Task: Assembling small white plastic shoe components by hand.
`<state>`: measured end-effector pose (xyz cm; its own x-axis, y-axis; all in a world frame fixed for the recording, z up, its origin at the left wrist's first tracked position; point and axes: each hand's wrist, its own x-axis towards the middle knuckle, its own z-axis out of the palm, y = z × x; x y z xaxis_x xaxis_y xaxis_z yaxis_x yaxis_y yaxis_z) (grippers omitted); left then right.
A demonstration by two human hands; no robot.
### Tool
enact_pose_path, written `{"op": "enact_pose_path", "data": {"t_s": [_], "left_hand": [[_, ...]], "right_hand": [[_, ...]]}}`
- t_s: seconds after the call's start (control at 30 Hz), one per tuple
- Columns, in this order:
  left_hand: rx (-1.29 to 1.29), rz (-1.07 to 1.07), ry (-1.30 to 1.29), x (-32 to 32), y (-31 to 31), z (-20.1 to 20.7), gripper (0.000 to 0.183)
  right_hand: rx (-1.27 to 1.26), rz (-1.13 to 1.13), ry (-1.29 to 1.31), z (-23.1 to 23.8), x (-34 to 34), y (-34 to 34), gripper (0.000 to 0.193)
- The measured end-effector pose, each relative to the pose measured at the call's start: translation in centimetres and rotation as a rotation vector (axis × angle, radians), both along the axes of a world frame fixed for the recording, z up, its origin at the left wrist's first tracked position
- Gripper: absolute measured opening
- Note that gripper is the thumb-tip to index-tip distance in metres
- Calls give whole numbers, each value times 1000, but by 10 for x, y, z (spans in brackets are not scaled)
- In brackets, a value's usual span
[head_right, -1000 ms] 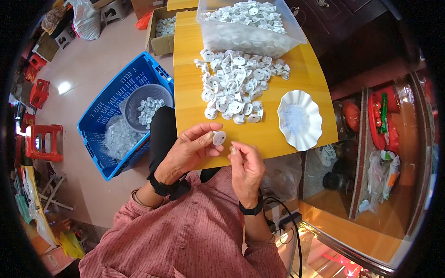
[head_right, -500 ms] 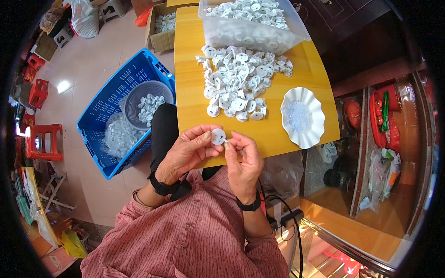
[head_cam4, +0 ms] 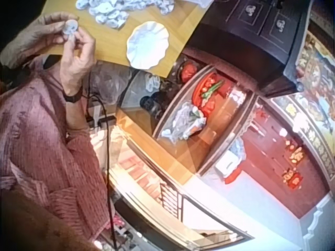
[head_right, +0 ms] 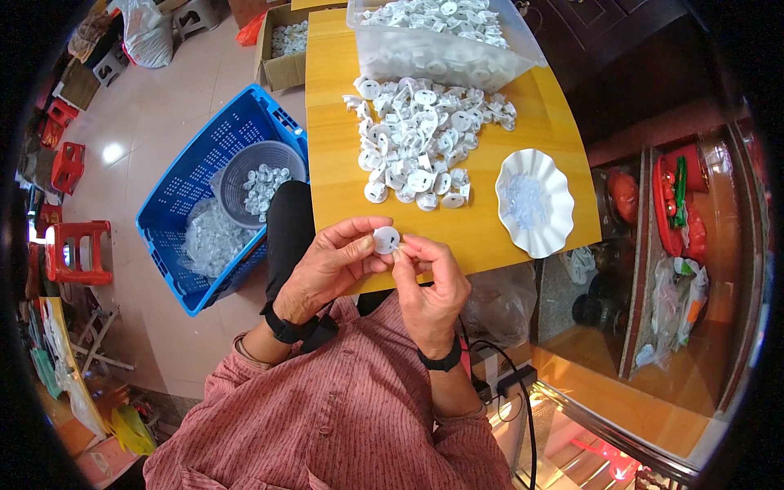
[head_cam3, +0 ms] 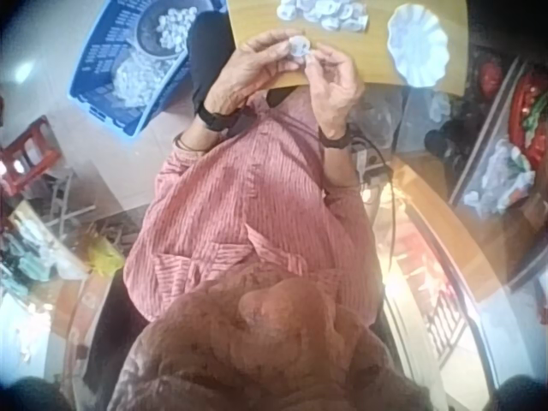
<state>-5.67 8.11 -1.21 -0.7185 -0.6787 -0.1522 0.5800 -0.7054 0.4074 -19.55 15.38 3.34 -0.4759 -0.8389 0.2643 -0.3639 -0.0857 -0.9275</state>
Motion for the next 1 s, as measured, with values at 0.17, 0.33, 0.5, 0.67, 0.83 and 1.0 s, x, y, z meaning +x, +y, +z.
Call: {"op": "enact_pose_path", "data": {"t_s": [0.17, 0.33, 0.5, 0.67, 0.83, 1.0], "left_hand": [[-15, 0, 20, 0, 0, 0, 36], [-38, 0, -7, 0, 1, 0, 37], [-56, -7, -8, 0, 1, -2, 36], [-70, -2, -10, 0, 1, -4, 36], [-75, -15, -4, 0, 1, -4, 35], [-74, -19, -18, 0, 1, -1, 34]], "right_hand": [[-25, 1, 92, 2, 1, -1, 19], [-23, 3, 146, 6, 2, -3, 19], [0, 42, 182, 10, 3, -5, 21], [-3, 62, 237, 11, 3, -5, 22], [-10, 80, 272, 14, 1, -5, 24], [-12, 75, 299, 13, 1, -6, 25]]}}
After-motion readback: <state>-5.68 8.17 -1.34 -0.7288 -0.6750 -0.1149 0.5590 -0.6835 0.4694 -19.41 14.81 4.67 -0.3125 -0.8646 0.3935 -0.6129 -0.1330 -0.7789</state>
